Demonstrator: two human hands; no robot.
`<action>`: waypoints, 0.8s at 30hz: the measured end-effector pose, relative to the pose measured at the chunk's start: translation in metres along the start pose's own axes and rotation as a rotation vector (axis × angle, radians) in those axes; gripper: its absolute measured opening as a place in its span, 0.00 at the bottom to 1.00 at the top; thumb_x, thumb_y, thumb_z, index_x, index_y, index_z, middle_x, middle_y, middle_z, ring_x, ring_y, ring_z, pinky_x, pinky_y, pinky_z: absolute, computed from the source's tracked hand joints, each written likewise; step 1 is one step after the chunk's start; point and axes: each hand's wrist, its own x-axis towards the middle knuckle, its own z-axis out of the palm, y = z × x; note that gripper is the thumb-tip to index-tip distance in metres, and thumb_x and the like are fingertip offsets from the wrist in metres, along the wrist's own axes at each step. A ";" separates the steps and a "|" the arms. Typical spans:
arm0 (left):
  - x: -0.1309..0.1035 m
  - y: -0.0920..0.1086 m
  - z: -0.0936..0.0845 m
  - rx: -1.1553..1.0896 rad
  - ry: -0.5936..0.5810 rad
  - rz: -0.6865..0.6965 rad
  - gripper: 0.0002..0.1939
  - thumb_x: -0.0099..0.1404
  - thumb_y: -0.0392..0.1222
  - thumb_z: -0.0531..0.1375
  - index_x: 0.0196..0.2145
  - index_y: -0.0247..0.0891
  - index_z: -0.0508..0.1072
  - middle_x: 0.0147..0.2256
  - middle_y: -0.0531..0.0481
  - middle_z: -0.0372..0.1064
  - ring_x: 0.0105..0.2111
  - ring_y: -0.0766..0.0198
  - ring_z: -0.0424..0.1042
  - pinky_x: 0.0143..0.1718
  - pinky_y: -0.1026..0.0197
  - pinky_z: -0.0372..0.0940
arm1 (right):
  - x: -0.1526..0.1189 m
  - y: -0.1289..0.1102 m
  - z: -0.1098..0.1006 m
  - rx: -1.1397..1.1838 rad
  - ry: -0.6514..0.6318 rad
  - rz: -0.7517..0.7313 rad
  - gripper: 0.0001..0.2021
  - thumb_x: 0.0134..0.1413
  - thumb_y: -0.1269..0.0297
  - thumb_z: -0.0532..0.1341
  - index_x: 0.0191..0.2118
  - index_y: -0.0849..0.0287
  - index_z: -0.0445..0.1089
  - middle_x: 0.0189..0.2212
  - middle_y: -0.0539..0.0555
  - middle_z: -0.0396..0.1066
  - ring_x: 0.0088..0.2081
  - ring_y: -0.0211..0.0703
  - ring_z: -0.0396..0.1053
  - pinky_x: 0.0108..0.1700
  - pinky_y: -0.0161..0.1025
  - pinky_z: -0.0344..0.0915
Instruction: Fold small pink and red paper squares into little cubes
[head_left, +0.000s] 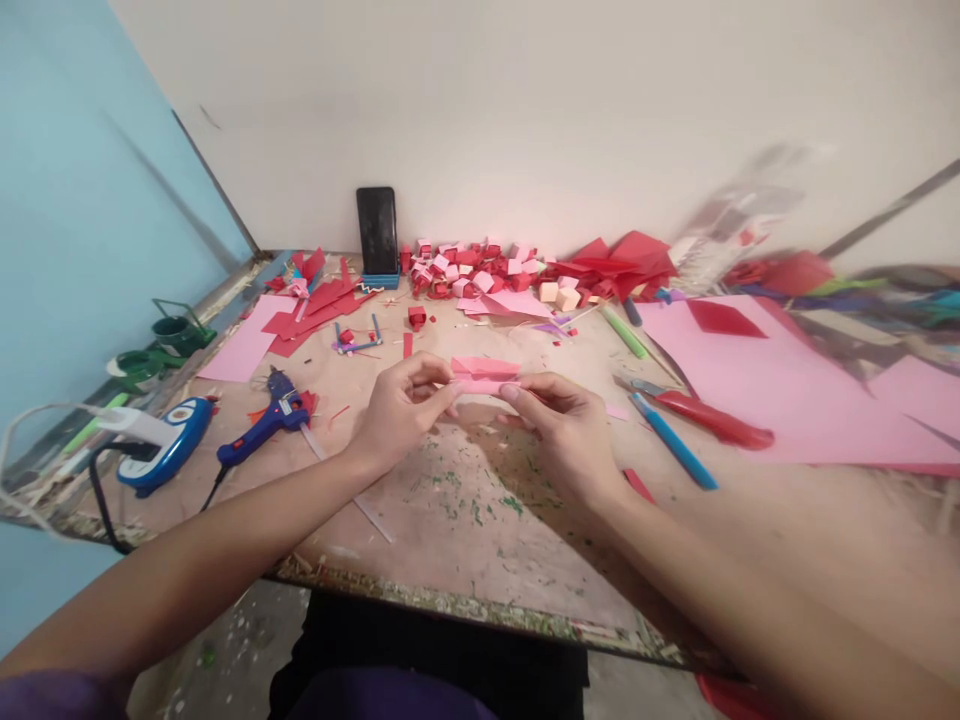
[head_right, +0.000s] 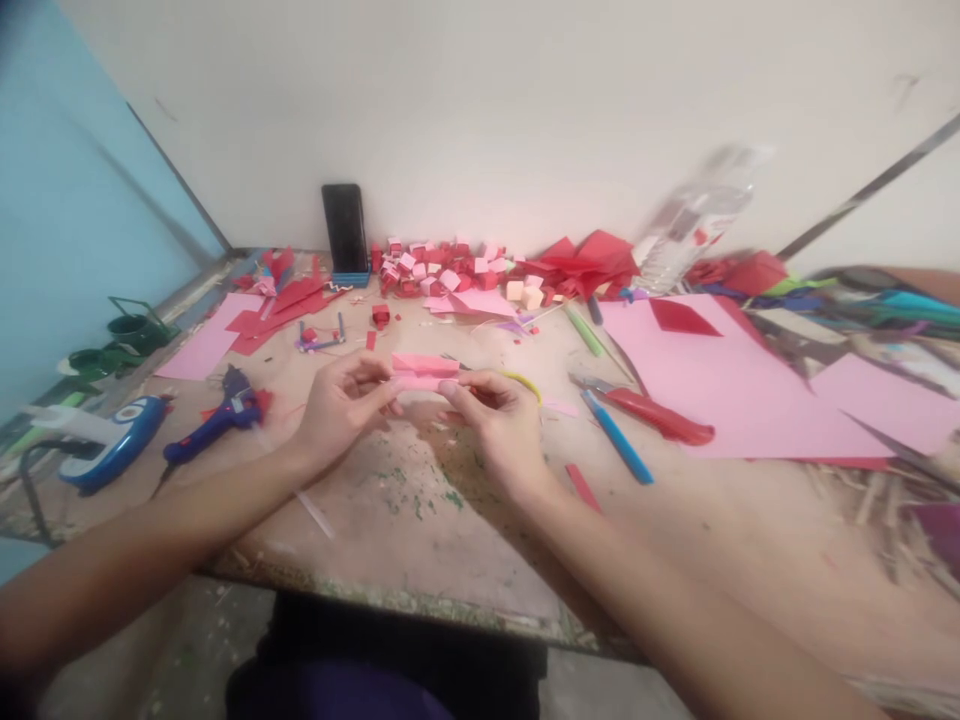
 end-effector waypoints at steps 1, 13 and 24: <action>0.000 0.000 0.000 -0.022 -0.002 0.003 0.12 0.61 0.42 0.68 0.37 0.39 0.68 0.30 0.54 0.74 0.25 0.66 0.77 0.25 0.67 0.70 | 0.000 0.000 0.000 -0.004 0.000 -0.008 0.13 0.43 0.54 0.76 0.30 0.55 0.77 0.31 0.52 0.75 0.33 0.44 0.72 0.39 0.43 0.76; 0.002 -0.005 0.001 -0.129 -0.236 -0.088 0.12 0.65 0.45 0.65 0.39 0.32 0.77 0.30 0.46 0.77 0.28 0.64 0.77 0.31 0.64 0.71 | -0.003 0.002 0.001 -0.030 -0.029 -0.055 0.18 0.45 0.54 0.75 0.30 0.54 0.67 0.29 0.49 0.72 0.30 0.41 0.70 0.34 0.42 0.75; 0.000 0.002 0.001 -0.137 -0.231 -0.044 0.08 0.66 0.40 0.63 0.39 0.32 0.78 0.31 0.47 0.78 0.30 0.64 0.76 0.36 0.62 0.72 | 0.000 -0.001 0.000 -0.082 -0.269 0.039 0.14 0.50 0.53 0.73 0.38 0.58 0.79 0.32 0.54 0.79 0.33 0.45 0.75 0.35 0.41 0.73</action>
